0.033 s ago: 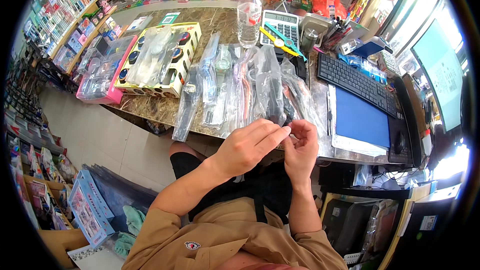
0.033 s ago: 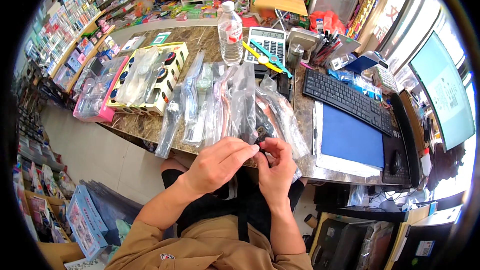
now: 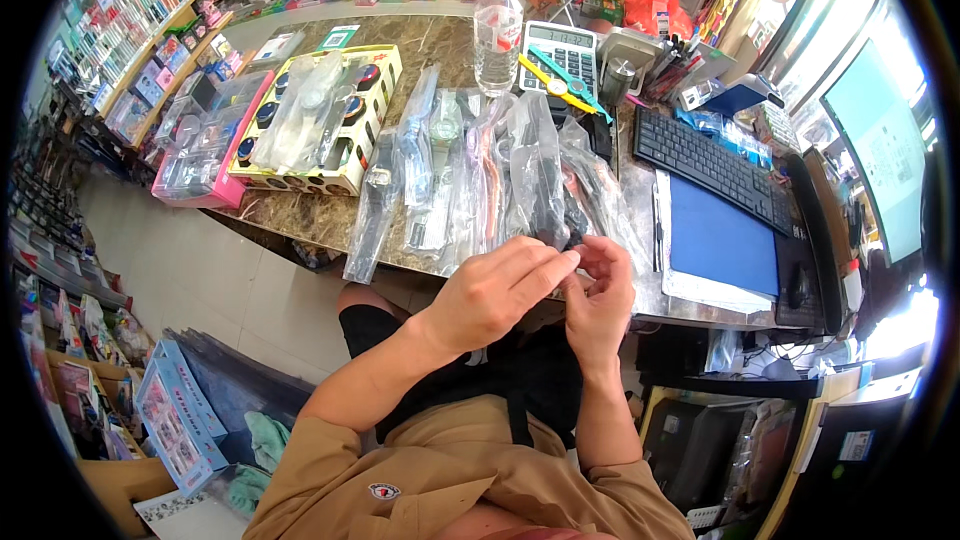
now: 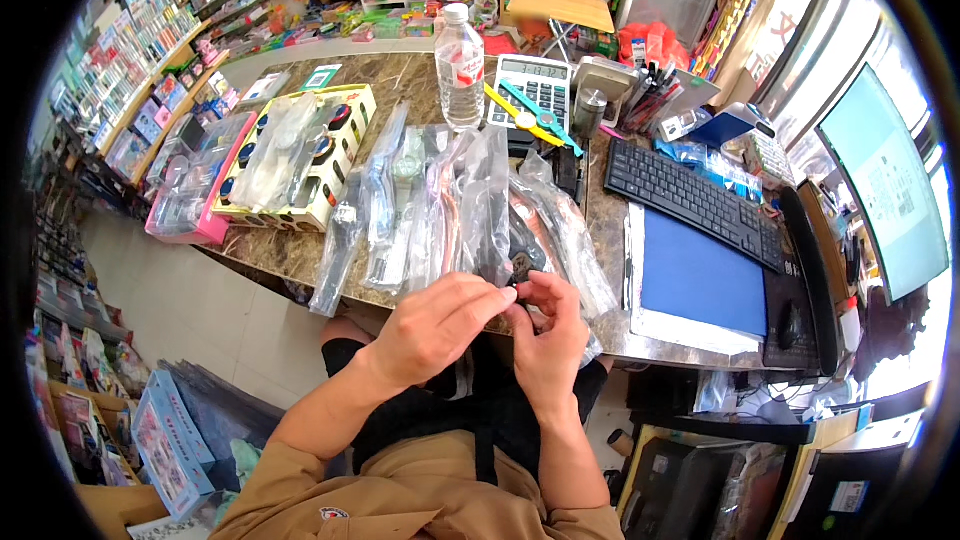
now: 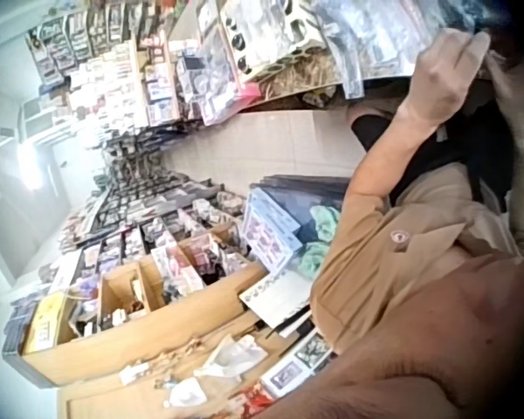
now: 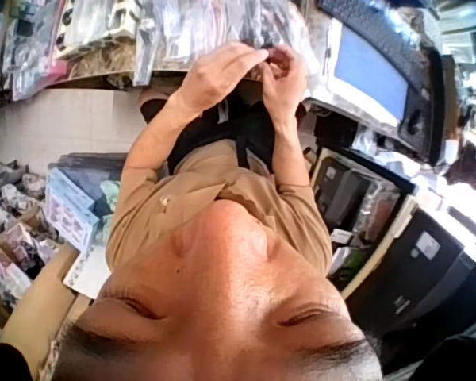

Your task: The person uses a metal tool to adjust the strap of a wristwatch at a cluttered counter. They repeatedly insert the tool into the strap holes to manipulate the buckle or clasp mechanism. After several adjustments, the person places the watch into a clear plastic bag.

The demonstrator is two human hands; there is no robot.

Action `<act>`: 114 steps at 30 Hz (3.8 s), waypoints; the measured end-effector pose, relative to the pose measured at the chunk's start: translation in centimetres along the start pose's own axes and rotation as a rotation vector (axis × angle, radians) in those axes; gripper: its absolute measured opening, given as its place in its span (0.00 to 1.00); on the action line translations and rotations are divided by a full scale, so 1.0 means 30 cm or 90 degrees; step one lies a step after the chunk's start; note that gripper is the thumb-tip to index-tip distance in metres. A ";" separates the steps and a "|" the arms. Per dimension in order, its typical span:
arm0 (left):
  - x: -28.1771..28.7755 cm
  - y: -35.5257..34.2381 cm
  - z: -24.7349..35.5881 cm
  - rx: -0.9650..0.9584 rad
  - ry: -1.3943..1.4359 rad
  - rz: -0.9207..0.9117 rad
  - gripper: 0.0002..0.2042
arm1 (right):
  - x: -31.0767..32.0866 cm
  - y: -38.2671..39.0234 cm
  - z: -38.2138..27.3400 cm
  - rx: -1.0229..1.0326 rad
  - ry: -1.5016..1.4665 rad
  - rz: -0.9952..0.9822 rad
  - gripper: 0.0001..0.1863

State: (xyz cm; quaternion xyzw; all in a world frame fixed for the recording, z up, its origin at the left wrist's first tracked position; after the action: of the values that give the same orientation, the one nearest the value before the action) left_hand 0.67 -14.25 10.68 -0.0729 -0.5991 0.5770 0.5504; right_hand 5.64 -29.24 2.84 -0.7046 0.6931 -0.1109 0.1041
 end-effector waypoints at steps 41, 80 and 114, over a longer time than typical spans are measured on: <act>-0.122 0.179 -0.004 0.112 0.124 0.107 0.21 | -0.044 -0.030 0.056 -0.097 0.135 0.045 0.12; 0.079 -0.038 -0.098 0.503 1.424 0.396 0.31 | -0.248 -0.212 -0.490 0.042 0.096 -0.349 0.08; 0.455 -0.171 -0.591 0.878 1.339 0.644 0.24 | -0.440 -0.653 -0.760 -0.490 -0.001 -0.227 0.09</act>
State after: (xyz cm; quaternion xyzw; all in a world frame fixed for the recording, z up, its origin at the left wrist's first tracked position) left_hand 11.42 4.78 17.69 -0.3976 0.6027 0.5664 0.3974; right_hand 17.28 -15.53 30.31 -0.8008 0.5514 0.1407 -0.1869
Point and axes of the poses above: each hand's wrist, its own y-axis away from the middle knuckle, its own x-axis out of the back of the hand, z = x × y, the point moved 8 cm from there along -y, towards the middle knuckle, and after that the axes turned 2 degrees about -y, right-handed, at the moved point
